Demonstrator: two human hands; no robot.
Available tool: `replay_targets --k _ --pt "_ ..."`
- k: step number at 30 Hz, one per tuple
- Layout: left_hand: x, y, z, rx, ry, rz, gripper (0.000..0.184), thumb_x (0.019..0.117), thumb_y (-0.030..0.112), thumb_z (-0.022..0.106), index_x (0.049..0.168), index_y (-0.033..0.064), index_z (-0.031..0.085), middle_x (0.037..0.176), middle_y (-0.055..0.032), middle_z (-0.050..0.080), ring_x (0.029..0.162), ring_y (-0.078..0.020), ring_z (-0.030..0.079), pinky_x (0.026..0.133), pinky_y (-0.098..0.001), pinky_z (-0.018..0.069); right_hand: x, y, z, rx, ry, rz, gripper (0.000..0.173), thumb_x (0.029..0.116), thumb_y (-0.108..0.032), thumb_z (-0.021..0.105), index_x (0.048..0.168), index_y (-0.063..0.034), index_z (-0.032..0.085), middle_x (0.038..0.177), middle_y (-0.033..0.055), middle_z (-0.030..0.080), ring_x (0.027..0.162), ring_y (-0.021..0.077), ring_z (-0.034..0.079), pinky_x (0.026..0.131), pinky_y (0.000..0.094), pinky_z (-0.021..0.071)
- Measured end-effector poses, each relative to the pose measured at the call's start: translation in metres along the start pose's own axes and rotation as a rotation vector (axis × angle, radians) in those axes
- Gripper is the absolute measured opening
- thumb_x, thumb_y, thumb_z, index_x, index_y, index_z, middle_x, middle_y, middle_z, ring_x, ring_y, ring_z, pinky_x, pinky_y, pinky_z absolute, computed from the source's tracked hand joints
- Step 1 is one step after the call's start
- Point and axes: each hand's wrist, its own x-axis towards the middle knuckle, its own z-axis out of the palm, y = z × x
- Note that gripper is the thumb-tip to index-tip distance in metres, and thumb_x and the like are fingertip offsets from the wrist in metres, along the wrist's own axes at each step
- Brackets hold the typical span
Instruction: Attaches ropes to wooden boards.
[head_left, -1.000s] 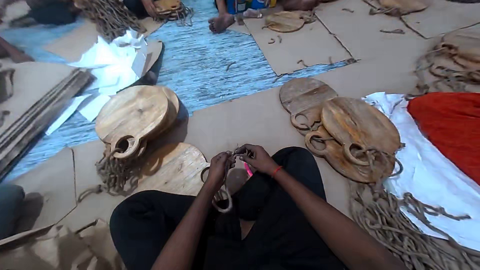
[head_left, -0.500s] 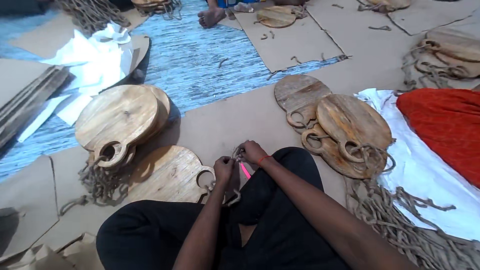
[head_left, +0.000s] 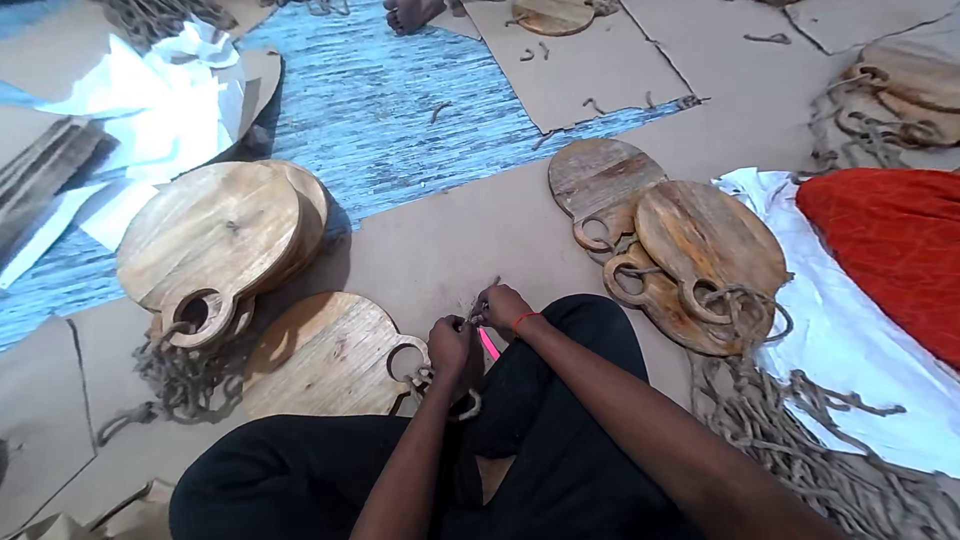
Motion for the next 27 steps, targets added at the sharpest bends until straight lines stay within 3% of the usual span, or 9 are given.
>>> replay_targets --k 8,13,18,23,27 --pt "-0.004 -0.002 0.001 -0.023 -0.035 0.035 0.026 0.1007 0.027 0.065 0.111 0.0047 0.075 0.108 -0.0162 0.074 0.105 -0.0325 0.069 0.096 -0.0547 0.0520 -0.001 -0.004 0.002 -0.094 -0.110 0.074 0.022 0.0944 -0.023 0.070 0.108 -0.0058 0.075 0.111 0.0205 0.071 0.108 0.0393 0.067 0.092 0.0607 0.0524" --pt "0.005 -0.007 -0.008 -0.184 -0.069 -0.021 0.024 0.1045 0.018 0.057 0.107 0.0048 0.077 0.100 -0.0136 0.075 0.096 -0.0274 0.070 0.091 -0.0503 0.0536 -0.001 -0.004 0.000 -0.063 -0.123 0.083 0.021 0.0947 -0.019 0.069 0.111 -0.0063 0.074 0.112 0.0200 0.071 0.108 0.0387 0.067 0.092 0.0596 0.0520" --pt "0.013 -0.011 -0.013 -0.258 -0.120 -0.057 0.035 0.1090 0.022 0.047 0.101 0.0054 0.077 0.092 -0.0110 0.072 0.086 -0.0247 0.066 0.082 -0.0484 0.0515 -0.002 -0.001 0.000 0.004 -0.145 0.080 0.020 0.0934 -0.016 0.070 0.111 -0.0079 0.075 0.112 0.0193 0.071 0.109 0.0386 0.066 0.092 0.0608 0.0510" --pt "0.010 -0.012 -0.017 -0.209 -0.177 0.064 0.019 0.0985 0.019 0.070 0.109 0.0041 0.074 0.100 -0.0126 0.073 0.092 -0.0243 0.069 0.088 -0.0482 0.0548 -0.005 -0.003 -0.004 0.026 -0.168 0.070 0.022 0.0948 -0.017 0.068 0.115 -0.0114 0.076 0.115 0.0189 0.071 0.111 0.0385 0.066 0.093 0.0610 0.0507" --pt "0.009 -0.013 -0.008 -0.141 -0.112 0.075 0.016 0.0977 0.016 0.069 0.106 0.0046 0.076 0.099 -0.0127 0.074 0.094 -0.0267 0.070 0.088 -0.0513 0.0535 -0.005 -0.002 -0.004 0.049 -0.147 0.053 0.022 0.0952 -0.017 0.068 0.114 -0.0101 0.076 0.115 0.0188 0.071 0.111 0.0374 0.066 0.095 0.0593 0.0505"
